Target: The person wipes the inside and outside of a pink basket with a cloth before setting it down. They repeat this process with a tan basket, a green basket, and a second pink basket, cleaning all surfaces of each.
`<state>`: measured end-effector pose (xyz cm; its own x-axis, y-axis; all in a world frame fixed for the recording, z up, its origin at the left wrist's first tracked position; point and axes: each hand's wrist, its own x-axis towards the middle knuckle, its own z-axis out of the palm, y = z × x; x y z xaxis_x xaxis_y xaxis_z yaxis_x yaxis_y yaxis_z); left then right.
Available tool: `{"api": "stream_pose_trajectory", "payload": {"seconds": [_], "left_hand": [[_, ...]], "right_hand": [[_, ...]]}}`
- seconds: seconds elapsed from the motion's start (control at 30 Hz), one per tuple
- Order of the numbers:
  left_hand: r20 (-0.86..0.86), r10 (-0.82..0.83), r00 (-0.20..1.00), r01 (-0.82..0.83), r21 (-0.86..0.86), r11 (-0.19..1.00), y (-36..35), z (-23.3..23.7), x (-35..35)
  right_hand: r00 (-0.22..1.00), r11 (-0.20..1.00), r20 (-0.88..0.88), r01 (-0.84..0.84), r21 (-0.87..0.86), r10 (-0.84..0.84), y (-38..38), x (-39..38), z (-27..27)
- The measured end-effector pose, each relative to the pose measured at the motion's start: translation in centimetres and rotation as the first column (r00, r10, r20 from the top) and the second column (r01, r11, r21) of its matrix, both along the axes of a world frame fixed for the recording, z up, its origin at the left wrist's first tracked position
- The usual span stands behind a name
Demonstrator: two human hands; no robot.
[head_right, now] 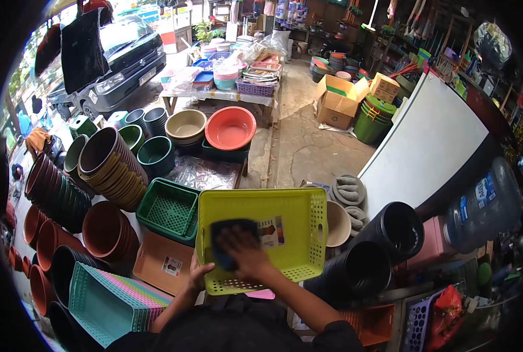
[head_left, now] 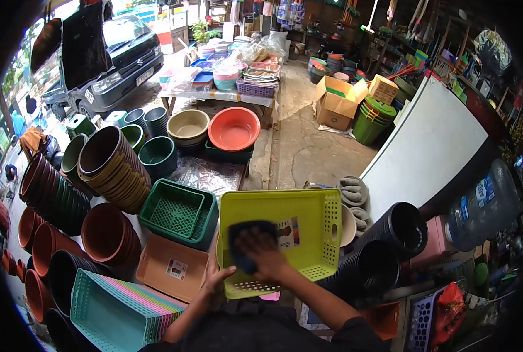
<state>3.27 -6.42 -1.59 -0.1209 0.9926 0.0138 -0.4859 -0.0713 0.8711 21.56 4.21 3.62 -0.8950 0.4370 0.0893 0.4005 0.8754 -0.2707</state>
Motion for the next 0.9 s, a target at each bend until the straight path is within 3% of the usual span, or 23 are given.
{"api": "stream_pose_trajectory", "payload": {"seconds": [0.03, 0.1, 0.13, 0.2, 0.27, 0.3, 0.37, 0.43, 0.47, 0.5, 0.57, 0.63, 0.7, 0.77, 0.8, 0.83, 0.9], "left_hand": [[0.001, -0.005, 1.000, 0.005, -0.003, 1.000, 0.0, 1.1, 0.3], [0.045, 0.025, 0.999, -0.025, -0.014, 1.000, 0.0, 4.5, 1.0], [0.065, 0.040, 0.997, -0.039, -0.011, 0.999, 0.2, 3.1, 0.8], [0.116, 0.060, 0.991, -0.061, 0.004, 0.998, 0.1, 4.1, 0.6], [0.206, 0.066, 0.976, -0.079, 0.058, 0.995, 0.3, 5.1, 0.2], [0.211, 0.074, 0.975, -0.087, 0.055, 0.995, 0.3, 4.9, 0.2], [0.149, 0.083, 0.985, -0.091, 0.049, 0.995, 0.6, 4.3, 0.3], [0.131, 0.099, 0.986, -0.108, 0.065, 0.992, 1.1, 5.1, 0.4], [0.112, 0.115, 0.987, -0.125, 0.083, 0.989, 1.3, 5.4, 0.3], [0.112, 0.120, 0.986, -0.130, 0.080, 0.988, 1.4, 4.8, -0.2], [0.026, 0.067, 0.997, -0.069, 0.077, 0.995, 1.4, 3.1, -1.7], [0.086, 0.112, 0.990, -0.117, 0.049, 0.992, 0.9, 5.7, -0.8], [0.150, 0.162, 0.975, -0.167, 0.023, 0.986, 0.8, 6.6, -0.7], [0.213, 0.154, 0.965, -0.177, 0.092, 0.980, 0.8, 5.8, -1.3], [0.140, 0.188, 0.972, -0.203, 0.101, 0.974, 0.7, 4.9, -1.1], [0.145, 0.202, 0.969, -0.217, 0.095, 0.972, 0.8, 4.4, -1.0], [0.027, 0.220, 0.975, -0.221, 0.198, 0.955, 1.3, 4.1, -0.9]], "right_hand": [[0.996, 0.994, 0.009, -0.090, -0.061, 0.090, -1.3, -0.6, 0.8], [0.992, 0.994, 0.064, -0.105, -0.017, 0.105, -1.1, 0.0, 0.4], [0.992, 0.994, 0.064, -0.109, -0.016, 0.110, -0.4, 0.8, 0.1], [0.982, 0.982, -0.019, 0.188, -0.012, -0.188, 2.0, 3.6, -1.1], [0.864, 0.864, -0.029, 0.502, -0.036, -0.503, 4.8, 6.6, -2.6], [0.868, 0.868, -0.023, 0.495, -0.035, -0.496, 4.8, 6.5, -2.7], [0.747, 0.772, -0.195, 0.615, -0.164, -0.636, 4.5, 6.4, -3.0], [0.761, 0.792, -0.225, 0.597, -0.126, -0.609, 2.9, 4.9, -3.0], [0.936, 0.933, -0.082, 0.328, -0.146, -0.342, 1.6, 4.3, -1.5], [0.998, 0.977, 0.051, 0.033, -0.212, -0.023, 0.4, 4.0, -0.2], [0.990, 0.975, 0.141, 0.028, -0.221, 0.003, -0.4, 4.2, 2.4], [0.972, 0.973, 0.233, 0.024, -0.229, 0.031, 0.5, 5.3, 3.3], [0.900, 0.939, 0.325, 0.333, -0.084, -0.290, 2.3, 7.7, 3.1], [0.897, 0.916, 0.254, 0.393, -0.080, -0.362, 2.9, 9.4, 0.9], [0.881, 0.886, 0.180, 0.457, -0.082, -0.437, 2.8, 9.4, 0.7], [0.885, 0.892, 0.189, 0.445, -0.083, -0.425, 2.3, 8.8, 0.5], [0.841, 0.905, 0.416, 0.417, -0.088, -0.346, -0.4, 5.1, 1.2]]}}
